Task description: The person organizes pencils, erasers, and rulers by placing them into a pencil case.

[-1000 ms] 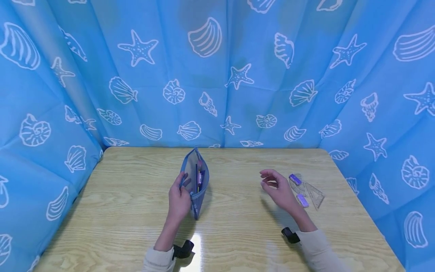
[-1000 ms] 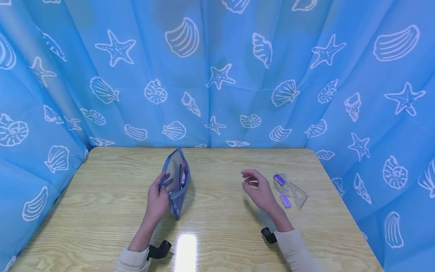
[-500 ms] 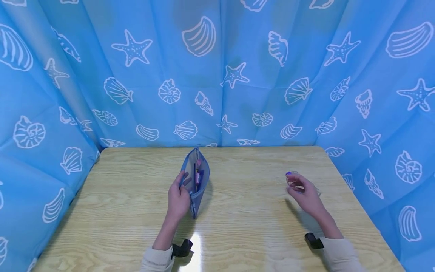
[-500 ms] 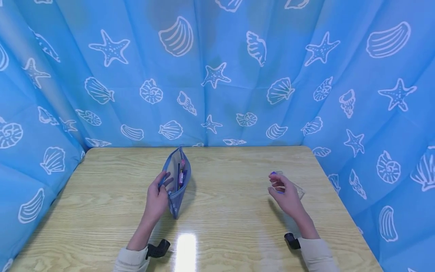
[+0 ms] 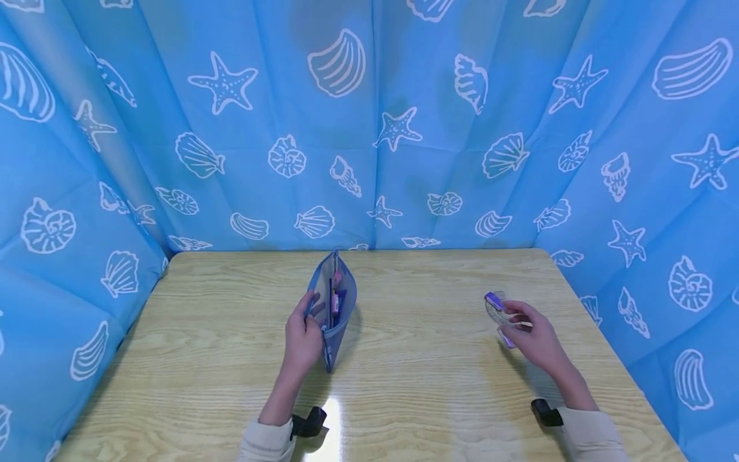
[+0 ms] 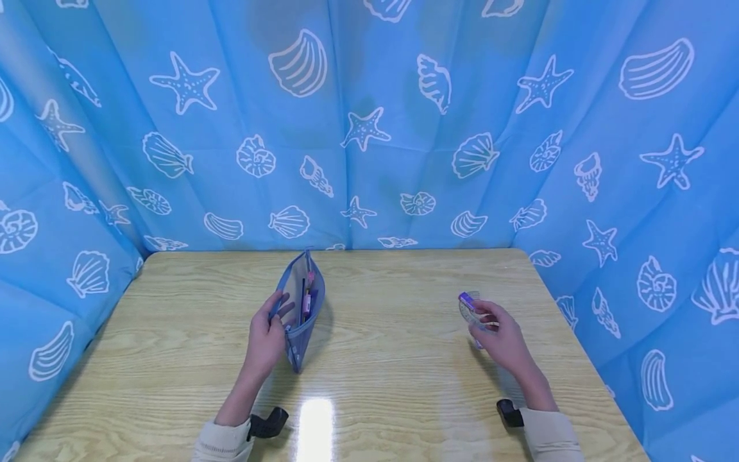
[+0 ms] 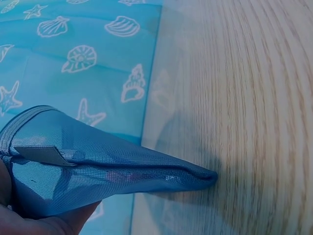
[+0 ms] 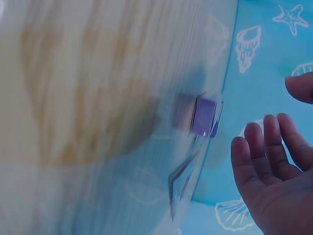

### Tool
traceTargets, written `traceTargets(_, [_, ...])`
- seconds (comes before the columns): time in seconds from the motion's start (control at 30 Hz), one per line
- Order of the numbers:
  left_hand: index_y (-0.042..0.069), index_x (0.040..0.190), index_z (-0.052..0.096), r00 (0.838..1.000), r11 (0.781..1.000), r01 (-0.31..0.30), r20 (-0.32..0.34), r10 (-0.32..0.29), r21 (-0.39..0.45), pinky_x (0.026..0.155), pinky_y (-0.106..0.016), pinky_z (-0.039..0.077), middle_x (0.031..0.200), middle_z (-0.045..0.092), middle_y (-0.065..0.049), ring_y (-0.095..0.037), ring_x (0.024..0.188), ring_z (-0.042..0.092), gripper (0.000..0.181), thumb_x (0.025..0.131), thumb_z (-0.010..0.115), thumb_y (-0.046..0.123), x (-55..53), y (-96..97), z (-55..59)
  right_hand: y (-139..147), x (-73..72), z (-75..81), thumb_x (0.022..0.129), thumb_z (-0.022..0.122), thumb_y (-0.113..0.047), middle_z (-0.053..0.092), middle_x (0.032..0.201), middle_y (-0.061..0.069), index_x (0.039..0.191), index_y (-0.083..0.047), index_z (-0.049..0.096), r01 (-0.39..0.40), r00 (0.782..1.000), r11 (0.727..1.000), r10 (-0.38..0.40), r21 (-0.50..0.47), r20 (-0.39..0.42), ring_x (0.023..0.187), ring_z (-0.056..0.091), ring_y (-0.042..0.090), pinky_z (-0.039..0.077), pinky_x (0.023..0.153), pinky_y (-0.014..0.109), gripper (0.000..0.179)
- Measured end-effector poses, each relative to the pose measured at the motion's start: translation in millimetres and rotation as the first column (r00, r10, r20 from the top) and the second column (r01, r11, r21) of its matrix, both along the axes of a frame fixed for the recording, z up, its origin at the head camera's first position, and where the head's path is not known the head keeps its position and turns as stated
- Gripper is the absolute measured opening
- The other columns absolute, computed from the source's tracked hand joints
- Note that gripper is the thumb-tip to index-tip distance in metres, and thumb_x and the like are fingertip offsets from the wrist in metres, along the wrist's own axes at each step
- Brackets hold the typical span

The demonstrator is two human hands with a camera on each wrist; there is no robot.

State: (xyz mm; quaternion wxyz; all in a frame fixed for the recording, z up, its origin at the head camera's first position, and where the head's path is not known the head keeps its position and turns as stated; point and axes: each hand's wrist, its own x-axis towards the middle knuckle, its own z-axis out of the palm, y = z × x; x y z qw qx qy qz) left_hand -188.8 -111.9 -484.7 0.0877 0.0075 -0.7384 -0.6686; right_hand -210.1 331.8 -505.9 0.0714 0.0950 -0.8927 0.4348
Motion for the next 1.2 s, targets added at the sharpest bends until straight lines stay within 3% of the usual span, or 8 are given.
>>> traceTargets(0.23, [-0.01,0.155,0.025,1.0,1.0,0.007,-0.01,-0.007,-0.003,0.111,-0.052,0.046,0.155,0.039,-0.031,-0.047,0.138,0.047,0.055,0.1,0.024,-0.009,0.2,-0.4,0.9,11.0,-2.1,0.1,0.096,0.068,-0.007,0.06,0.127,0.029,0.138,0.009,0.053,-0.062,0.997,0.994,0.056,0.094,0.059,0.108,0.06,0.037,0.057,0.088,0.033,0.048])
traceTargets(0.37, [-0.011,0.155,0.025,1.0,1.0,0.014,-0.012,-0.014,0.005,0.111,-0.053,0.046,0.154,0.039,-0.032,-0.047,0.138,0.047,0.055,0.1,0.024,-0.009,-0.6,0.5,0.7,14.7,-3.9,-0.4,0.094,0.071,-0.008,0.061,0.125,0.03,0.135,0.012,0.054,-0.102,0.992,0.982,0.089,0.157,0.085,0.106,0.062,0.039,0.058,0.086,0.04,0.049])
traceTargets(0.7, [-0.012,0.155,0.026,1.0,0.999,0.018,-0.009,-0.018,0.027,0.111,-0.054,0.046,0.154,0.038,-0.032,-0.048,0.138,0.046,0.055,0.1,0.023,-0.01,-2.6,1.7,-0.3,23.1,-13.3,-3.1,0.082,0.078,-0.001,0.061,0.122,0.029,0.131,0.013,0.058,-0.195,0.973,0.953,0.159,0.23,0.167,0.104,0.061,0.036,0.057,0.08,0.036,0.055])
traceTargets(0.9, [-0.012,0.154,0.026,1.0,1.0,0.019,-0.01,-0.019,0.014,0.11,-0.052,0.048,0.153,0.039,-0.033,-0.048,0.136,0.048,0.055,0.099,0.024,-0.01,-2.2,2.1,-0.5,27.0,-15.1,1.6,0.074,0.083,0.0,0.064,0.121,0.026,0.126,0.012,0.062,-0.266,0.952,0.932,0.214,0.247,0.22,0.107,0.06,0.036,0.058,0.086,0.039,0.057])
traceTargets(1.2, [-0.012,0.154,0.026,0.999,0.999,0.027,-0.017,-0.027,0.019,0.11,-0.053,0.046,0.154,0.038,-0.033,-0.049,0.137,0.046,0.055,0.1,0.024,-0.01,-1.7,3.6,0.2,24.5,-19.0,6.3,0.074,0.083,-0.001,0.066,0.115,0.021,0.121,0.005,0.068,-0.236,0.948,0.928,0.155,0.288,0.276,0.097,0.058,0.029,0.055,0.079,0.038,0.05])
